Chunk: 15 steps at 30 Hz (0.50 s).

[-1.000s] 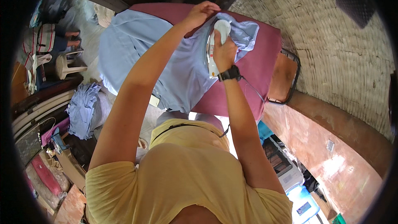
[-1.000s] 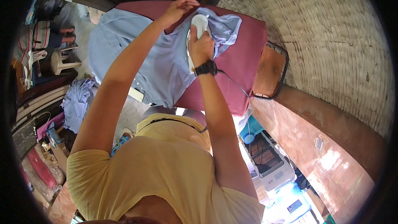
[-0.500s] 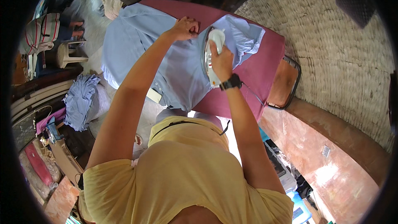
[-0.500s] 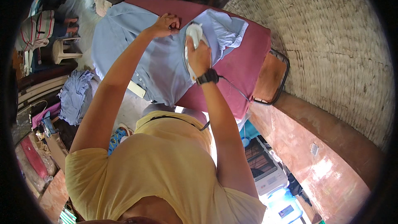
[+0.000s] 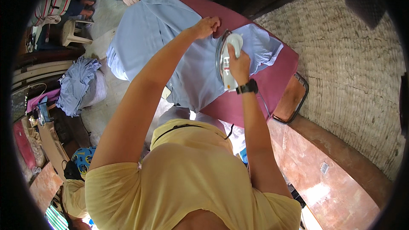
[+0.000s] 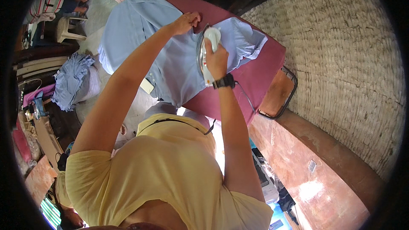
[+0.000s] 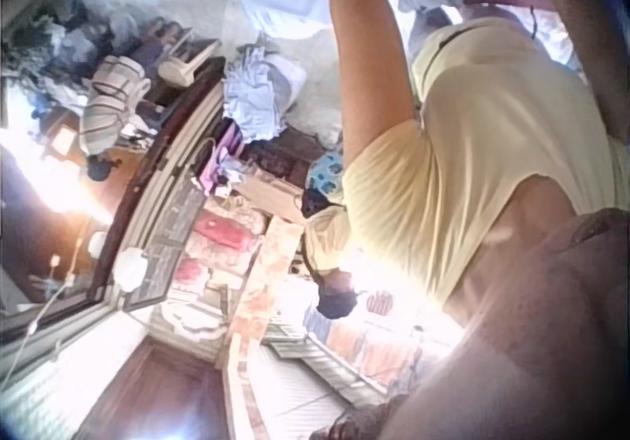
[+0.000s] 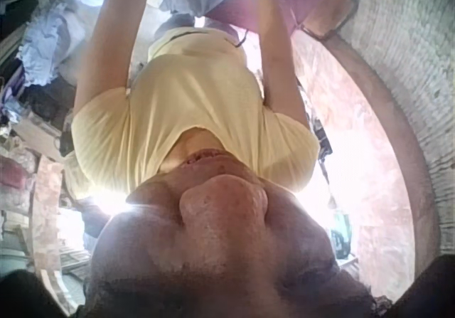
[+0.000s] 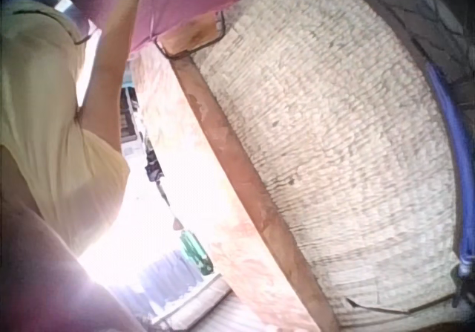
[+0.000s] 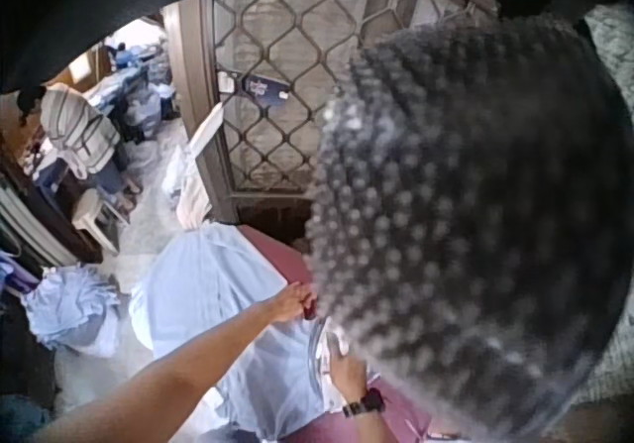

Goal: The person irons several shirts on an ironing board, smoothing the fabric and folding the finished items onto a stack.

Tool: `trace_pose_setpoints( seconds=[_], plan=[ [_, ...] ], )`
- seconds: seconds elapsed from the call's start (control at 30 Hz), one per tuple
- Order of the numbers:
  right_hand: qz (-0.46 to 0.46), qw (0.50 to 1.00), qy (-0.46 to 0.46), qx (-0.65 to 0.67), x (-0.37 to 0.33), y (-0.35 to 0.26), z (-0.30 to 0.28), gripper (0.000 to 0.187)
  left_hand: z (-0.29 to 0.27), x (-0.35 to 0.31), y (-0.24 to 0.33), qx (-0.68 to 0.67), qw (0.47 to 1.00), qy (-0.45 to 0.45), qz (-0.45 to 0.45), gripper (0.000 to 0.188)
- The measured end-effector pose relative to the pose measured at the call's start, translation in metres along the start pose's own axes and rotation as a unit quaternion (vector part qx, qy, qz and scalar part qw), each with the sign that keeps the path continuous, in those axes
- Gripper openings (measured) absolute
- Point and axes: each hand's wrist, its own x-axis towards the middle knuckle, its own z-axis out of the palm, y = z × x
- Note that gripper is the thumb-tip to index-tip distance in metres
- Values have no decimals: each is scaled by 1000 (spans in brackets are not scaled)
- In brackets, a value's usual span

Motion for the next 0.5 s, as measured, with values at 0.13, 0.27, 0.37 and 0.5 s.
trace_pose_setpoints(
  seconds=[0.13, 0.27, 0.37, 0.5],
  plan=[
    [27, 999, -38, 14, 58, -25, 1, 57, 6, 7, -10, -38, 996, 75, -17, 9],
    [-4, 1000, 1, -11, 29, -5, 9, 59, 1, 11, -16, -4, 998, 53, -27, 17],
    [0, 999, -2, 38, 15, -1, 5, 60, 2, 15, -21, 69, 997, 36, 22, 22],
    [-16, 1000, 5, -9, 57, -25, 8, 62, 3, 17, -40, 396, 904, 9, 163, 28]
  ],
)
